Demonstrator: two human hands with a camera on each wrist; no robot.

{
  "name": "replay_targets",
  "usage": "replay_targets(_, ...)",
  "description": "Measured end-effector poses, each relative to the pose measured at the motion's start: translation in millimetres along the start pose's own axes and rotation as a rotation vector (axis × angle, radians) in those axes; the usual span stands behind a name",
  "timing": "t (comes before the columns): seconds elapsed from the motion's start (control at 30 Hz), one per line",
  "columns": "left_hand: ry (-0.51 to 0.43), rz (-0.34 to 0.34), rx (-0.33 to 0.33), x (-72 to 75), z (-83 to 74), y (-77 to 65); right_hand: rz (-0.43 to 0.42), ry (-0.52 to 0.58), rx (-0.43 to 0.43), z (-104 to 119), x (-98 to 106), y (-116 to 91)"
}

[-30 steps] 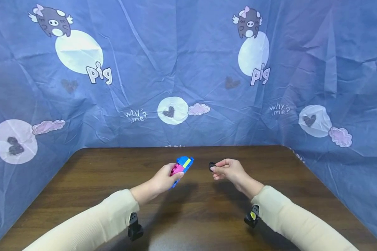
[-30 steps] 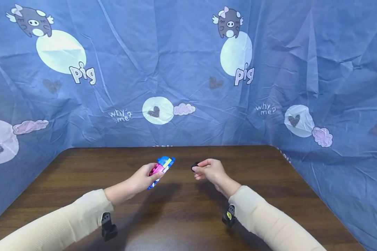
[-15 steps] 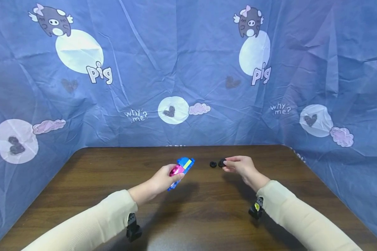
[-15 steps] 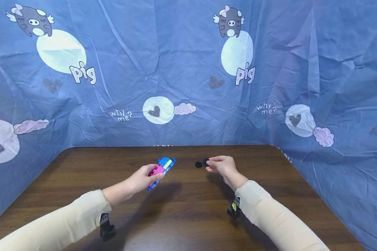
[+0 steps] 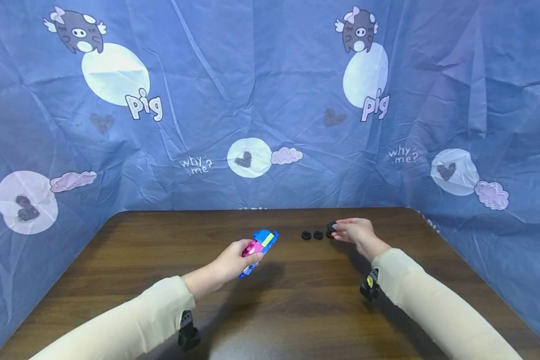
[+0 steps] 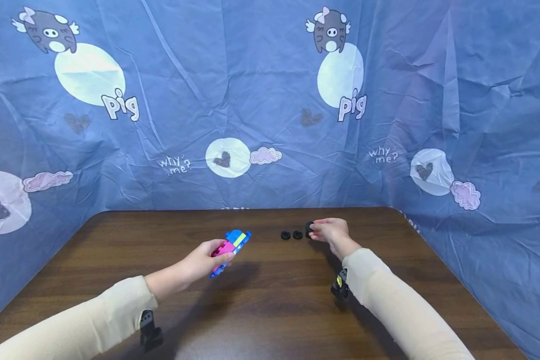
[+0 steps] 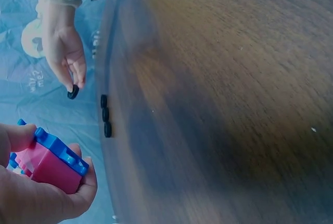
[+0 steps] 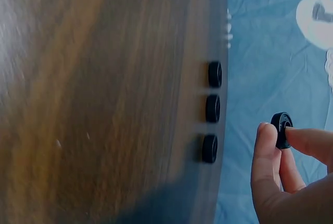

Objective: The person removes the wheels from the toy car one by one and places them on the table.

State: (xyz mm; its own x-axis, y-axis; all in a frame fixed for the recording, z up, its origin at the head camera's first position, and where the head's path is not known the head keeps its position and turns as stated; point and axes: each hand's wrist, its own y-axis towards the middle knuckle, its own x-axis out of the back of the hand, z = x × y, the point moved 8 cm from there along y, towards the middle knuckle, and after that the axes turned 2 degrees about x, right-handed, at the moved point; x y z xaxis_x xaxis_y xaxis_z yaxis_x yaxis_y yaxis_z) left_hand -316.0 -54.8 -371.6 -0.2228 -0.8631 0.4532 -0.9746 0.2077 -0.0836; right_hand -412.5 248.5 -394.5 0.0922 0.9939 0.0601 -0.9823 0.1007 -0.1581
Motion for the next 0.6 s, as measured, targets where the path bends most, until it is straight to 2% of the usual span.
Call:
replay_targets(0.1,-0.004,0.023,0.016,-1.8,-0.5,-1.8,-0.025,0.007,-0.011,-2,6,7)
replay_targets(0.27,-0.018,0.052,0.028,-5.4,1.3,-4.1,-0.114,-0.008,-0.014,-8,19,19)
replay_targets(0.43,-0.012,0.051,0.025,-7.1,3.9,-3.3,-0.204,-0.05,-0.058,-16,35,29)
replay_targets(0.6,-0.008,0.044,0.028,-6.9,4.7,-4.2,-0.234,-0.091,-0.101,-26,41,36)
